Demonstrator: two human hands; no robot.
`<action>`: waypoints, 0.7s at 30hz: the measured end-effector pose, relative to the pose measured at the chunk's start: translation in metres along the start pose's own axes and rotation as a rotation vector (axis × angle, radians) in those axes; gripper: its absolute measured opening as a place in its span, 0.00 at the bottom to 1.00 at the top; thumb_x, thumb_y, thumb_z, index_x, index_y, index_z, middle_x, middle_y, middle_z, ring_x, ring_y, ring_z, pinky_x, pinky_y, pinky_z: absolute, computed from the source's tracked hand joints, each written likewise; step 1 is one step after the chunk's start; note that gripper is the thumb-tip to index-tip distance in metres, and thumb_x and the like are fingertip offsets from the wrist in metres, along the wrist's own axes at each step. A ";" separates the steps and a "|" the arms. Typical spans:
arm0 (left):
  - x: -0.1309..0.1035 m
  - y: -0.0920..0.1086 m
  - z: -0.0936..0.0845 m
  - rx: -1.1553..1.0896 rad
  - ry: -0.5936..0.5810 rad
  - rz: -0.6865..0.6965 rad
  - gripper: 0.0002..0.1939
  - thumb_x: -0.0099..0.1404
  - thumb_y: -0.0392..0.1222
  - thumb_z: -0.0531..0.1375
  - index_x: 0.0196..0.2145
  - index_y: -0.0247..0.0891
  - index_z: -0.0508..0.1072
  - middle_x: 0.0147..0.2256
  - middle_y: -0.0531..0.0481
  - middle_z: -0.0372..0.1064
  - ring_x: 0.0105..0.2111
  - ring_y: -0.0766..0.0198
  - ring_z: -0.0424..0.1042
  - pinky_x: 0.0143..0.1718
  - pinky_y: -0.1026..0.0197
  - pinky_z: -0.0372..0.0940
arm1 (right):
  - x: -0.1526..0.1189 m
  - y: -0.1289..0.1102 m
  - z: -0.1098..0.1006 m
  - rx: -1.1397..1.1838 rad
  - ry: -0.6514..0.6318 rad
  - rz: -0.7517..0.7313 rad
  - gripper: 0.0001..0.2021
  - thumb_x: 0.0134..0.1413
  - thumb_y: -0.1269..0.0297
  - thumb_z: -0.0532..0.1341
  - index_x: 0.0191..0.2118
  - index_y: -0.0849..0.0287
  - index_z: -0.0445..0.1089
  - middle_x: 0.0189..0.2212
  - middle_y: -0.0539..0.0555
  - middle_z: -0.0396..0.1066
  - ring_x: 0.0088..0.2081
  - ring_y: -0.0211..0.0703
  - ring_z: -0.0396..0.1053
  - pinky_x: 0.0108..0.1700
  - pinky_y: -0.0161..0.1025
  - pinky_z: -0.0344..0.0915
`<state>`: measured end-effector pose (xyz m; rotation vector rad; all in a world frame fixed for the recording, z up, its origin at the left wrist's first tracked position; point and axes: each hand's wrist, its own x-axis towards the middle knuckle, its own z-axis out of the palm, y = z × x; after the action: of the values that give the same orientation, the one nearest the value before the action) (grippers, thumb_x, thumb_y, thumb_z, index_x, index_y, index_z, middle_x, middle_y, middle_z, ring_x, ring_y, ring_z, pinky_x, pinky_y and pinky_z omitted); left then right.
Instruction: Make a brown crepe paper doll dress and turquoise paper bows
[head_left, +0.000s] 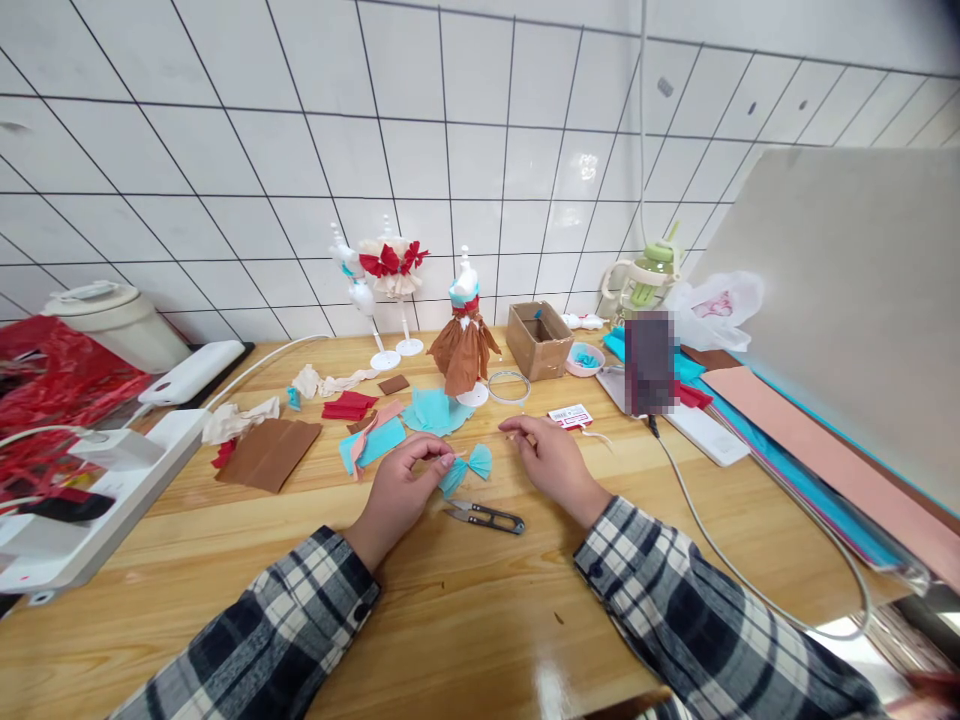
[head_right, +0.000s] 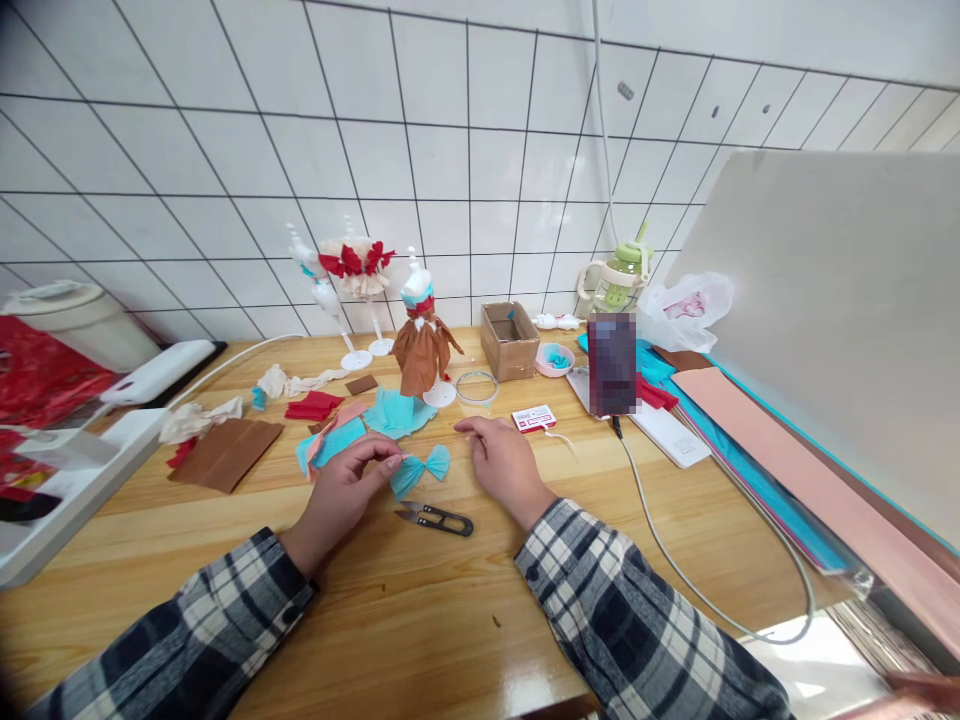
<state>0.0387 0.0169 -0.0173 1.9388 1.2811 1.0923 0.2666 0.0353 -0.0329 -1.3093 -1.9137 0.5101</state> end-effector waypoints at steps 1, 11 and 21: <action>0.000 0.001 0.000 0.008 -0.003 0.001 0.10 0.62 0.45 0.57 0.30 0.38 0.73 0.32 0.48 0.72 0.35 0.60 0.70 0.41 0.58 0.64 | 0.000 -0.001 0.000 -0.052 0.030 -0.034 0.16 0.52 0.77 0.54 0.43 0.55 0.71 0.44 0.53 0.73 0.48 0.44 0.68 0.51 0.46 0.62; 0.000 0.005 0.004 0.046 -0.094 0.045 0.09 0.62 0.45 0.57 0.30 0.39 0.75 0.33 0.47 0.73 0.37 0.59 0.70 0.43 0.56 0.65 | -0.011 -0.033 0.012 0.159 -0.081 -0.134 0.10 0.52 0.61 0.63 0.42 0.54 0.73 0.36 0.51 0.75 0.38 0.41 0.70 0.43 0.39 0.65; 0.000 0.003 0.006 0.115 -0.110 0.073 0.10 0.63 0.45 0.56 0.31 0.40 0.74 0.33 0.47 0.73 0.37 0.58 0.70 0.44 0.55 0.64 | -0.010 -0.029 0.015 0.112 -0.066 -0.092 0.04 0.53 0.63 0.63 0.33 0.55 0.75 0.30 0.50 0.76 0.34 0.39 0.70 0.40 0.36 0.64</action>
<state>0.0456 0.0157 -0.0175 2.1146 1.2463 0.9511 0.2391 0.0165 -0.0267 -1.1404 -1.9595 0.6118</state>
